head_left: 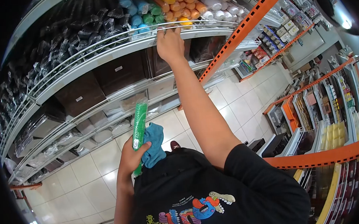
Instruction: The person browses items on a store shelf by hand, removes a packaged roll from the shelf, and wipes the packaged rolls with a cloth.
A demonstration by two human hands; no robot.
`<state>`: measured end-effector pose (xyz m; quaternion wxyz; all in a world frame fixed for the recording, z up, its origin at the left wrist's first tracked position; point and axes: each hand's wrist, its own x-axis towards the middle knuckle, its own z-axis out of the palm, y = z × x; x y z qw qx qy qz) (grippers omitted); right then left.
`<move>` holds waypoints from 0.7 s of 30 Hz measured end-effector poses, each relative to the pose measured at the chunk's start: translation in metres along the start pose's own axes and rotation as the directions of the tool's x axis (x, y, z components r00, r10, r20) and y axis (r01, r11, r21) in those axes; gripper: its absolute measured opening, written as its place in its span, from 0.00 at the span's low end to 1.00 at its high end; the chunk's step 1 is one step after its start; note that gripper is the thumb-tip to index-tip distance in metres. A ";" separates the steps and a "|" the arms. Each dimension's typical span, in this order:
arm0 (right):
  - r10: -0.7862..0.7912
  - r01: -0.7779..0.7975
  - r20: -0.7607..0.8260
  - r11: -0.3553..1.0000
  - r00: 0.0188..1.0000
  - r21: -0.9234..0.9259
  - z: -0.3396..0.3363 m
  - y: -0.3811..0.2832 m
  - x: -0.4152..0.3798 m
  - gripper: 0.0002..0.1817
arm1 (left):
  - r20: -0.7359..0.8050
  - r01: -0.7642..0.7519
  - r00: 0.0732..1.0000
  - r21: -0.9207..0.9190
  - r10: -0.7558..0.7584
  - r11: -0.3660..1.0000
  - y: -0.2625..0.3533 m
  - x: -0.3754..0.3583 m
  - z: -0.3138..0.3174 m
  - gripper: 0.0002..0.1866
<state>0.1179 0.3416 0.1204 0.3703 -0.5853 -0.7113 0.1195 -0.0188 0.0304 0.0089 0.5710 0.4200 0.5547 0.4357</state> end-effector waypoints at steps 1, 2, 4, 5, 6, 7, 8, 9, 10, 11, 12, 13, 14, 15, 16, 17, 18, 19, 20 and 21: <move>-0.001 0.001 -0.037 1.000 0.999 0.004 0.002 0.001 0.000 0.31 | -0.007 0.020 1.000 0.024 -0.019 1.000 -0.002 -0.002 -0.003 0.23; -0.007 0.008 -0.044 1.000 0.999 0.023 0.003 0.003 0.000 0.31 | -0.010 0.023 1.000 0.016 -0.023 1.000 -0.004 -0.005 -0.006 0.23; -0.023 0.025 -0.055 0.999 0.998 0.035 0.003 0.005 0.000 0.31 | -0.024 0.044 0.999 -0.003 -0.044 0.999 -0.009 -0.010 -0.011 0.22; -0.032 0.036 -0.073 0.998 0.997 0.050 0.003 0.006 0.000 0.31 | -0.039 0.039 0.998 -0.010 -0.039 0.999 -0.012 -0.012 -0.013 0.21; -0.012 0.015 -0.051 0.998 0.999 0.055 0.002 0.005 0.001 0.32 | -0.044 0.038 0.998 -0.013 -0.039 0.999 -0.016 -0.014 -0.018 0.21; -0.014 0.017 -0.051 0.998 0.999 0.057 0.003 0.007 0.000 0.32 | -0.047 0.072 0.996 0.019 -0.071 0.997 -0.021 -0.015 -0.023 0.21; -0.017 0.021 -0.058 0.997 0.998 0.070 0.003 0.007 -0.001 0.32 | -0.053 0.101 0.994 0.054 -0.099 0.993 -0.023 -0.015 -0.027 0.20; -0.020 0.026 -0.067 0.996 0.998 0.085 0.003 0.006 0.000 0.33 | -0.057 0.094 0.994 0.058 -0.091 0.994 -0.022 -0.015 -0.028 0.20; -0.019 0.027 -0.086 0.995 0.996 0.097 0.003 0.005 -0.002 0.33 | -0.075 0.078 0.994 0.033 -0.075 0.996 -0.021 -0.015 -0.028 0.20; -0.023 0.034 -0.098 0.994 0.995 0.102 0.003 0.004 -0.003 0.32 | -0.094 0.060 0.994 0.008 -0.059 0.998 -0.019 -0.015 -0.030 0.20; -0.028 0.039 -0.109 0.993 0.994 0.108 0.003 0.003 -0.005 0.32 | -0.097 0.061 0.993 -0.011 -0.062 0.998 -0.019 -0.014 -0.031 0.20; -0.019 0.031 -0.107 0.993 0.994 0.114 0.003 0.003 -0.006 0.32 | -0.104 0.056 0.993 -0.007 -0.057 0.998 -0.019 -0.013 -0.033 0.20; 0.008 0.006 -0.085 0.987 0.996 0.161 0.003 0.003 -0.005 0.32 | -0.108 0.045 0.993 -0.018 -0.047 0.999 -0.020 -0.011 -0.034 0.20; 0.036 -0.023 -0.061 0.979 0.998 0.204 0.003 0.003 -0.004 0.31 | -0.109 0.037 0.993 -0.030 -0.040 0.999 -0.019 -0.009 -0.035 0.20; 0.043 -0.033 -0.048 0.979 0.998 0.202 0.003 0.005 -0.003 0.31 | -0.111 0.034 0.993 -0.030 -0.037 0.999 -0.018 -0.007 -0.035 0.20; 0.041 -0.031 -0.048 0.979 0.998 0.204 0.005 0.006 -0.002 0.31 | -0.121 0.023 0.992 -0.022 -0.026 0.999 -0.017 -0.006 -0.035 0.19; -0.001 0.010 -0.064 0.991 0.998 0.131 0.003 0.004 -0.005 0.32 | -0.127 0.015 0.992 -0.012 -0.017 1.000 -0.016 -0.004 -0.035 0.19; -0.042 0.046 -0.076 0.997 0.996 0.056 0.001 0.003 -0.007 0.32 | -0.122 0.019 0.992 -0.011 -0.020 1.000 -0.016 -0.002 -0.035 0.19; -0.009 0.013 -0.062 0.998 0.998 0.055 0.000 0.001 -0.007 0.32 | -0.117 0.020 0.993 0.004 -0.020 1.000 -0.017 0.000 -0.035 0.18; 0.016 -0.014 -0.032 0.999 0.999 0.039 -0.004 -0.001 -0.007 0.32 | -0.111 0.021 0.994 0.020 -0.019 1.000 -0.018 0.002 -0.035 0.18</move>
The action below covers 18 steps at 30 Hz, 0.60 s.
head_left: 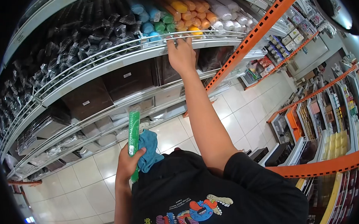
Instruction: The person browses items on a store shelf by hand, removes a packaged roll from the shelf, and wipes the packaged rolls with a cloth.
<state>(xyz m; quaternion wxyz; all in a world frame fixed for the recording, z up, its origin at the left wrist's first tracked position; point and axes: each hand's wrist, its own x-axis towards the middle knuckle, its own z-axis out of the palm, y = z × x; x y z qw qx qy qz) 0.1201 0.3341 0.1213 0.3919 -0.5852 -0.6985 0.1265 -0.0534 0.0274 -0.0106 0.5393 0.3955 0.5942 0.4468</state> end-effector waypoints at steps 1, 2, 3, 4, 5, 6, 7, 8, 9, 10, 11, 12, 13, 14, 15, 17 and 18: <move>0.024 -0.024 0.027 1.000 0.999 -0.017 -0.002 -0.002 0.001 0.32 | 0.008 0.002 1.000 0.003 -0.002 1.000 -0.001 0.002 0.000 0.18; 0.016 -0.015 0.006 0.999 1.000 -0.047 -0.002 -0.003 0.002 0.32 | 0.006 -0.002 1.000 0.012 0.002 1.000 -0.002 0.005 0.001 0.17; 0.017 -0.016 0.006 0.999 1.000 -0.037 -0.002 -0.003 0.002 0.33 | 0.006 -0.006 1.000 0.021 0.006 1.000 -0.002 0.007 0.002 0.17; 0.017 -0.017 0.007 0.999 1.000 -0.027 -0.002 -0.004 0.002 0.33 | 0.015 -0.006 1.000 0.023 0.006 1.000 0.000 0.008 0.004 0.17; 0.007 -0.007 -0.012 1.000 1.000 -0.009 0.000 -0.003 0.002 0.33 | 0.015 -0.016 1.000 0.013 0.016 1.000 0.003 0.009 0.006 0.16; -0.006 0.007 -0.034 1.000 0.999 0.005 0.002 -0.003 0.003 0.33 | 0.016 -0.024 1.000 0.002 0.024 1.000 0.007 0.008 0.008 0.16; -0.021 0.022 -0.057 1.000 0.998 0.019 0.003 -0.002 0.003 0.32 | 0.002 -0.030 1.000 0.018 0.030 0.999 0.014 0.008 0.012 0.15; -0.010 0.012 -0.046 0.999 0.999 0.035 0.004 -0.001 0.002 0.32 | 0.010 -0.028 1.000 0.017 0.028 0.999 0.013 0.009 0.015 0.15; -0.010 0.012 -0.045 0.998 0.999 0.055 0.004 0.000 0.001 0.32 | 0.014 -0.057 0.998 0.004 0.057 0.998 0.012 0.011 0.017 0.15; -0.012 0.015 -0.045 0.997 0.999 0.076 0.003 -0.001 0.000 0.32 | 0.015 -0.088 0.996 -0.009 0.089 0.996 0.011 0.012 0.018 0.16; -0.015 0.016 -0.021 0.996 1.000 0.093 0.001 0.000 0.000 0.33 | 0.017 -0.093 0.996 -0.010 0.093 0.996 0.009 0.015 0.016 0.16; -0.017 0.019 -0.024 0.996 1.000 0.091 -0.001 0.000 -0.001 0.33 | 0.033 -0.068 0.997 0.019 0.067 0.998 0.006 0.017 0.014 0.16; -0.022 0.024 -0.016 0.993 1.000 0.118 -0.002 0.001 -0.002 0.33 | 0.048 -0.042 0.998 0.048 0.039 0.998 0.003 0.018 0.012 0.16; -0.031 0.032 -0.007 0.989 0.999 0.145 -0.003 0.002 -0.004 0.33 | 0.048 -0.045 0.998 0.044 0.043 0.998 0.002 0.018 0.013 0.16; -0.037 0.037 -0.008 0.989 0.999 0.143 -0.002 0.005 -0.005 0.33 | 0.048 -0.037 0.998 0.038 0.035 0.999 0.002 0.018 0.014 0.16; -0.095 0.093 0.005 0.983 0.995 0.161 -0.001 0.008 -0.006 0.33 | 0.040 -0.037 0.999 0.026 0.036 0.999 0.004 0.018 0.014 0.16; -0.107 0.104 0.007 0.982 0.994 0.155 -0.001 0.009 -0.007 0.34 | 0.025 -0.039 0.999 0.007 0.039 0.999 0.006 0.016 0.015 0.16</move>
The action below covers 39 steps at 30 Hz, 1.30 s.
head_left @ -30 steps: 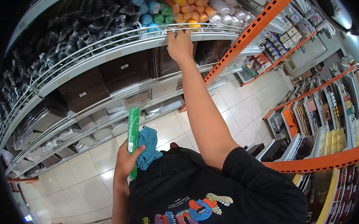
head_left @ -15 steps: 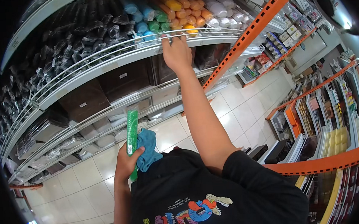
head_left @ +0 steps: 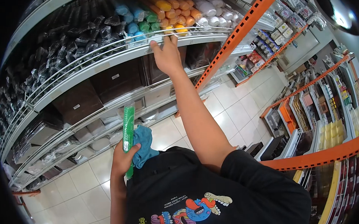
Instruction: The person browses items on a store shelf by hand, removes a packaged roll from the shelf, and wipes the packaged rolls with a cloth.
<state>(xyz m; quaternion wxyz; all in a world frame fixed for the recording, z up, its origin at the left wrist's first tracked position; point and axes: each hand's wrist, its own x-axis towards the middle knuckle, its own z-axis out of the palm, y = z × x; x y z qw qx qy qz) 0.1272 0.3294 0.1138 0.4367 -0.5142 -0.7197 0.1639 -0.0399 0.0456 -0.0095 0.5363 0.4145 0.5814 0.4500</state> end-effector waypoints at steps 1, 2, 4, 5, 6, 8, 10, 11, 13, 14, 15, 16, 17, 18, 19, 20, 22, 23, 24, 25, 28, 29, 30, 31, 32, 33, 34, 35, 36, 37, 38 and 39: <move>0.025 -0.025 0.014 1.000 1.000 0.001 -0.001 0.000 -0.001 0.36 | -0.017 -0.001 1.000 -0.019 0.001 1.000 0.001 -0.002 0.000 0.16; 0.047 -0.047 0.028 0.999 0.999 0.002 -0.002 0.000 -0.002 0.38 | -0.027 -0.007 1.000 -0.023 0.007 1.000 0.001 -0.003 -0.002 0.16; 0.025 -0.025 0.005 0.999 1.000 -0.019 -0.004 0.001 -0.006 0.39 | -0.025 0.001 1.000 -0.039 -0.002 0.999 -0.002 -0.006 -0.005 0.16; 0.008 -0.008 -0.007 1.000 1.000 -0.025 -0.004 0.001 -0.008 0.39 | -0.034 -0.007 0.999 -0.043 0.006 0.999 -0.003 -0.006 -0.007 0.16; -0.030 0.030 -0.019 0.999 0.999 -0.038 -0.003 0.004 -0.009 0.39 | -0.039 0.032 0.999 -0.004 -0.033 0.999 -0.006 -0.007 -0.011 0.18; -0.089 0.086 -0.042 0.994 0.995 -0.069 -0.004 0.005 -0.013 0.38 | -0.089 0.034 0.996 0.039 -0.031 0.999 -0.009 -0.011 -0.014 0.21; -0.071 0.069 -0.017 0.993 0.997 -0.092 -0.006 0.005 -0.014 0.40 | -0.113 0.031 0.993 0.002 -0.031 1.000 -0.008 -0.015 -0.017 0.21; 0.008 -0.007 0.042 0.999 0.999 -0.039 -0.014 -0.005 -0.018 0.41 | -0.112 0.038 0.993 -0.028 -0.041 0.999 -0.009 -0.017 -0.018 0.21; -0.042 0.043 0.017 0.998 0.999 -0.048 -0.014 -0.005 -0.018 0.42 | -0.133 0.032 0.991 -0.007 -0.032 0.999 -0.013 -0.020 -0.020 0.21; -0.046 0.047 0.026 0.998 0.999 -0.051 -0.016 -0.004 -0.020 0.42 | -0.140 0.041 0.989 -0.027 -0.044 0.999 -0.017 -0.020 -0.021 0.21; -0.125 0.122 -0.037 0.990 0.991 -0.076 -0.014 0.002 -0.023 0.40 | -0.149 0.048 0.987 -0.047 -0.054 0.998 -0.019 -0.021 -0.022 0.20; -0.134 0.132 -0.066 0.991 0.989 -0.027 -0.016 0.002 -0.025 0.37 | -0.171 0.021 0.985 -0.058 -0.031 0.998 -0.020 -0.022 -0.021 0.20; -0.140 0.143 -0.092 0.990 0.986 0.022 -0.020 0.003 -0.025 0.34 | -0.181 0.017 0.983 -0.061 -0.028 0.998 -0.021 -0.022 -0.022 0.20; -0.142 0.158 -0.189 0.985 0.972 0.071 -0.017 0.013 -0.018 0.26 | -0.195 0.015 0.980 -0.080 -0.030 0.997 -0.024 -0.022 -0.021 0.19; -0.130 0.140 -0.245 0.990 0.961 0.020 -0.026 0.011 -0.011 0.23 | -0.205 0.018 0.978 -0.097 -0.038 0.995 -0.025 -0.022 -0.020 0.19; -0.118 0.114 -0.301 0.993 0.946 -0.030 -0.037 0.010 -0.004 0.21 | -0.211 0.025 0.976 -0.099 -0.045 0.995 -0.025 -0.023 -0.020 0.19; -0.177 0.134 -0.379 0.981 0.908 -0.137 -0.048 0.025 0.024 0.18 | -0.201 0.063 0.976 -0.077 -0.077 0.995 -0.022 -0.022 -0.019 0.18; -0.234 0.167 -0.395 0.966 0.889 -0.196 -0.054 0.033 0.038 0.17 | -0.198 0.065 0.977 -0.070 -0.078 0.995 -0.021 -0.021 -0.017 0.18; -0.107 0.050 -0.304 0.980 0.947 -0.190 -0.064 0.026 0.048 0.18 | -0.208 0.053 0.976 -0.073 -0.067 0.996 -0.020 -0.019 -0.013 0.18; -0.127 0.067 -0.242 0.968 0.962 -0.242 -0.066 0.034 0.063 0.19 | -0.216 0.039 0.975 -0.075 -0.055 0.996 -0.020 -0.016 -0.010 0.17; 0.003 -0.018 -0.055 0.957 0.998 -0.288 -0.083 0.019 0.089 0.23 | -0.180 -0.002 0.984 -0.116 -0.019 0.993 -0.022 -0.004 -0.004 0.17; 0.034 -0.015 0.041 0.912 0.999 -0.409 -0.089 0.015 0.095 0.23 | -0.176 -0.003 0.984 -0.095 -0.014 0.995 -0.017 -0.001 -0.001 0.17; 0.079 0.003 0.134 0.853 0.988 -0.522 -0.094 0.010 0.101 0.23 | -0.171 -0.002 0.985 -0.088 -0.013 0.996 -0.011 0.003 0.001 0.17; 0.135 0.008 0.235 0.853 0.963 -0.521 -0.100 0.003 0.109 0.25 | -0.164 0.015 0.986 -0.047 -0.022 0.999 -0.006 0.006 0.004 0.17; 0.144 -0.003 0.229 0.853 0.963 -0.522 -0.095 0.011 0.119 0.25 | -0.157 0.032 0.987 -0.007 -0.032 0.999 -0.002 0.009 0.007 0.17; 0.075 0.087 0.275 0.842 0.959 -0.533 -0.086 0.024 0.129 0.25 | -0.148 0.036 0.988 0.000 -0.036 0.999 0.003 0.012 0.010 0.17; 0.007 0.177 0.321 0.824 0.947 -0.538 -0.080 0.027 0.135 0.25 | -0.132 0.013 0.991 0.007 -0.012 1.000 0.007 0.014 0.013 0.17; 0.017 0.166 0.318 0.826 0.948 -0.538 -0.079 0.031 0.142 0.25 | -0.117 -0.011 0.993 0.014 0.012 1.000 0.010 0.017 0.015 0.17; 0.015 0.229 0.400 0.799 0.916 -0.555 -0.080 0.027 0.146 0.26 | -0.112 -0.005 0.994 0.021 0.008 1.000 0.010 0.018 0.017 0.17; 0.016 0.295 0.480 0.771 0.877 -0.564 -0.079 0.027 0.153 0.27 | -0.112 -0.023 0.993 0.012 0.024 1.000 0.009 0.021 0.019 0.17; 0.010 0.329 0.535 0.779 0.845 -0.533 -0.078 0.027 0.160 0.25 | -0.112 -0.040 0.993 0.003 0.040 0.999 0.009 0.022 0.021 0.17; 0.019 0.319 0.534 0.783 0.846 -0.534 -0.077 0.028 0.161 0.25 | -0.106 -0.032 0.994 0.008 0.033 0.999 0.013 0.022 0.023 0.17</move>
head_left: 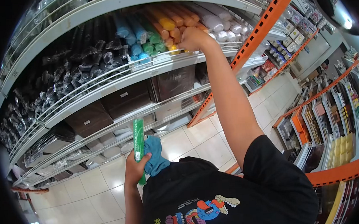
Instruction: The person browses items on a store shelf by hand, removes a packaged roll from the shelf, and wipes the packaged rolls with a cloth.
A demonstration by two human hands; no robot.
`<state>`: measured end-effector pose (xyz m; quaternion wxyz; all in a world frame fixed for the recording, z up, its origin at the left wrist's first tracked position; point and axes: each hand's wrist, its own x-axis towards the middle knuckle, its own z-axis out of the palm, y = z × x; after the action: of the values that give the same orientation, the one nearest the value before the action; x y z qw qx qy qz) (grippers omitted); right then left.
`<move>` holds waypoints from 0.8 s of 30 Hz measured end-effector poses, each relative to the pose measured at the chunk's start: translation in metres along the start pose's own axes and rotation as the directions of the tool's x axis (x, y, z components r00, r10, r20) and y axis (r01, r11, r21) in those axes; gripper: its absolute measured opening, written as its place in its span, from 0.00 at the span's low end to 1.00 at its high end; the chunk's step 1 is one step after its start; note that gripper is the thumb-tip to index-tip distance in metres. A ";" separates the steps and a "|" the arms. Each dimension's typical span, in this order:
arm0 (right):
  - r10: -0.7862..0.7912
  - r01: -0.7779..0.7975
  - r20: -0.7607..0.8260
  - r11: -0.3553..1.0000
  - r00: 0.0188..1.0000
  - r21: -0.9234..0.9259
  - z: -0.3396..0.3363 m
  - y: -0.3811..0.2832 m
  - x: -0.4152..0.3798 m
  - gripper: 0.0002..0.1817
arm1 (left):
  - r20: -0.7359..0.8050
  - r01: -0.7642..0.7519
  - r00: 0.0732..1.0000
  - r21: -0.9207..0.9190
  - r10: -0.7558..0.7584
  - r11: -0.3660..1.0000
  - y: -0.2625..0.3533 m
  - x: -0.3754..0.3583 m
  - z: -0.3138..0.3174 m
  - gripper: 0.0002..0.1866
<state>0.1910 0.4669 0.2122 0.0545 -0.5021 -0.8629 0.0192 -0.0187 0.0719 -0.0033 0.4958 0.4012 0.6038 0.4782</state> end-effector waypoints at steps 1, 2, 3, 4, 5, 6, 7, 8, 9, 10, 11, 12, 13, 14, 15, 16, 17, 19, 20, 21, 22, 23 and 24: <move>0.013 -0.014 0.031 1.000 0.999 0.015 0.001 0.001 0.000 0.24 | -0.009 0.022 1.000 0.010 -0.022 1.000 0.005 0.000 0.002 0.17; 0.023 -0.025 0.058 0.999 0.998 0.027 0.001 0.001 0.002 0.22 | -0.021 0.041 0.999 0.017 -0.040 0.999 0.007 -0.001 0.003 0.17; 0.057 -0.060 0.075 0.998 0.996 0.038 0.004 0.001 0.008 0.20 | -0.035 0.006 0.999 0.025 -0.005 1.000 0.003 0.001 0.005 0.16; 0.056 -0.058 0.073 0.998 0.996 0.035 0.005 0.004 0.010 0.20 | -0.036 0.004 0.999 0.023 -0.003 1.000 0.001 0.003 0.006 0.16; 0.029 -0.031 0.042 0.999 0.999 0.033 0.008 0.007 0.011 0.19 | -0.035 -0.019 0.999 0.011 0.019 1.000 -0.001 0.003 0.008 0.16; 0.003 -0.003 0.012 0.999 1.000 0.032 0.009 0.007 0.009 0.19 | -0.035 -0.040 0.999 0.001 0.040 0.999 -0.002 0.001 0.009 0.15; 0.001 -0.001 0.015 0.999 1.000 0.033 0.008 0.007 0.009 0.19 | -0.037 -0.037 0.999 0.000 0.036 0.999 -0.002 -0.001 0.009 0.15; -0.042 0.043 0.059 0.999 0.997 -0.011 0.005 0.007 0.010 0.18 | -0.016 -0.023 1.000 0.016 0.023 1.000 -0.001 -0.002 0.008 0.15; -0.084 0.089 0.101 0.995 0.991 -0.054 0.001 0.007 0.010 0.17 | 0.002 -0.014 1.000 0.034 0.014 0.999 -0.001 -0.003 0.007 0.15; -0.091 0.096 0.096 0.994 0.991 -0.055 -0.002 0.009 0.007 0.17 | -0.005 -0.019 1.000 0.033 0.019 0.999 -0.001 -0.004 0.006 0.15; -0.128 0.125 0.116 0.992 0.985 0.032 -0.008 0.012 0.003 0.17 | -0.017 -0.027 0.999 0.000 0.027 1.000 -0.002 -0.007 0.007 0.15; -0.170 0.154 0.136 0.981 0.976 0.119 -0.013 0.015 0.001 0.18 | -0.033 -0.036 0.999 -0.035 0.035 0.999 -0.003 -0.009 0.006 0.15; -0.113 0.086 0.218 0.988 0.969 0.131 -0.020 0.015 0.002 0.18 | -0.053 -0.031 0.998 -0.041 0.029 0.999 -0.003 -0.013 0.004 0.15; -0.115 0.070 0.245 0.980 0.963 0.184 -0.026 0.018 0.000 0.18 | -0.072 -0.034 0.997 -0.049 0.030 0.998 -0.008 -0.016 -0.001 0.15; -0.119 0.054 0.273 0.971 0.955 0.234 -0.032 0.017 -0.006 0.19 | -0.098 -0.016 0.995 -0.062 0.010 0.998 -0.015 -0.019 -0.006 0.15; -0.042 -0.043 0.271 0.953 0.962 0.299 -0.037 0.015 -0.013 0.19 | -0.121 0.002 0.993 -0.076 -0.011 0.997 -0.016 -0.021 -0.009 0.16; -0.053 -0.031 0.275 0.956 0.960 0.293 -0.037 0.011 -0.011 0.19 | -0.144 0.038 0.988 -0.079 -0.049 0.996 -0.014 -0.026 -0.012 0.15; 0.004 -0.035 0.222 0.990 0.975 0.134 -0.040 -0.001 -0.014 0.23 | -0.201 0.034 0.978 -0.071 -0.047 0.997 -0.031 -0.030 -0.018 0.15; 0.067 -0.096 0.214 0.987 0.974 0.127 -0.044 -0.010 -0.020 0.30 | -0.256 0.026 0.966 -0.056 -0.040 0.998 -0.038 -0.030 -0.022 0.15; 0.059 -0.088 0.216 0.988 0.975 0.126 -0.039 -0.013 -0.014 0.30 | -0.270 0.007 0.963 -0.025 -0.014 1.000 -0.038 -0.033 -0.026 0.16; 0.063 -0.071 0.144 0.996 0.988 0.049 -0.028 -0.013 -0.009 0.32 | -0.274 0.014 0.961 -0.027 -0.021 1.000 -0.034 -0.037 -0.026 0.16; 0.063 -0.061 0.072 0.998 0.995 -0.027 -0.019 -0.011 -0.004 0.34 | -0.277 0.006 0.961 -0.050 -0.020 0.999 -0.027 -0.040 -0.027 0.16; 0.003 -0.002 0.026 1.000 1.000 -0.011 -0.017 -0.011 -0.004 0.38 | -0.278 -0.003 0.960 -0.068 -0.016 0.998 -0.022 -0.042 -0.028 0.17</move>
<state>0.1856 0.4572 0.2299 0.0403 -0.5032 -0.8630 0.0209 -0.0390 0.0221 -0.0146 0.4207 0.3109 0.6522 0.5486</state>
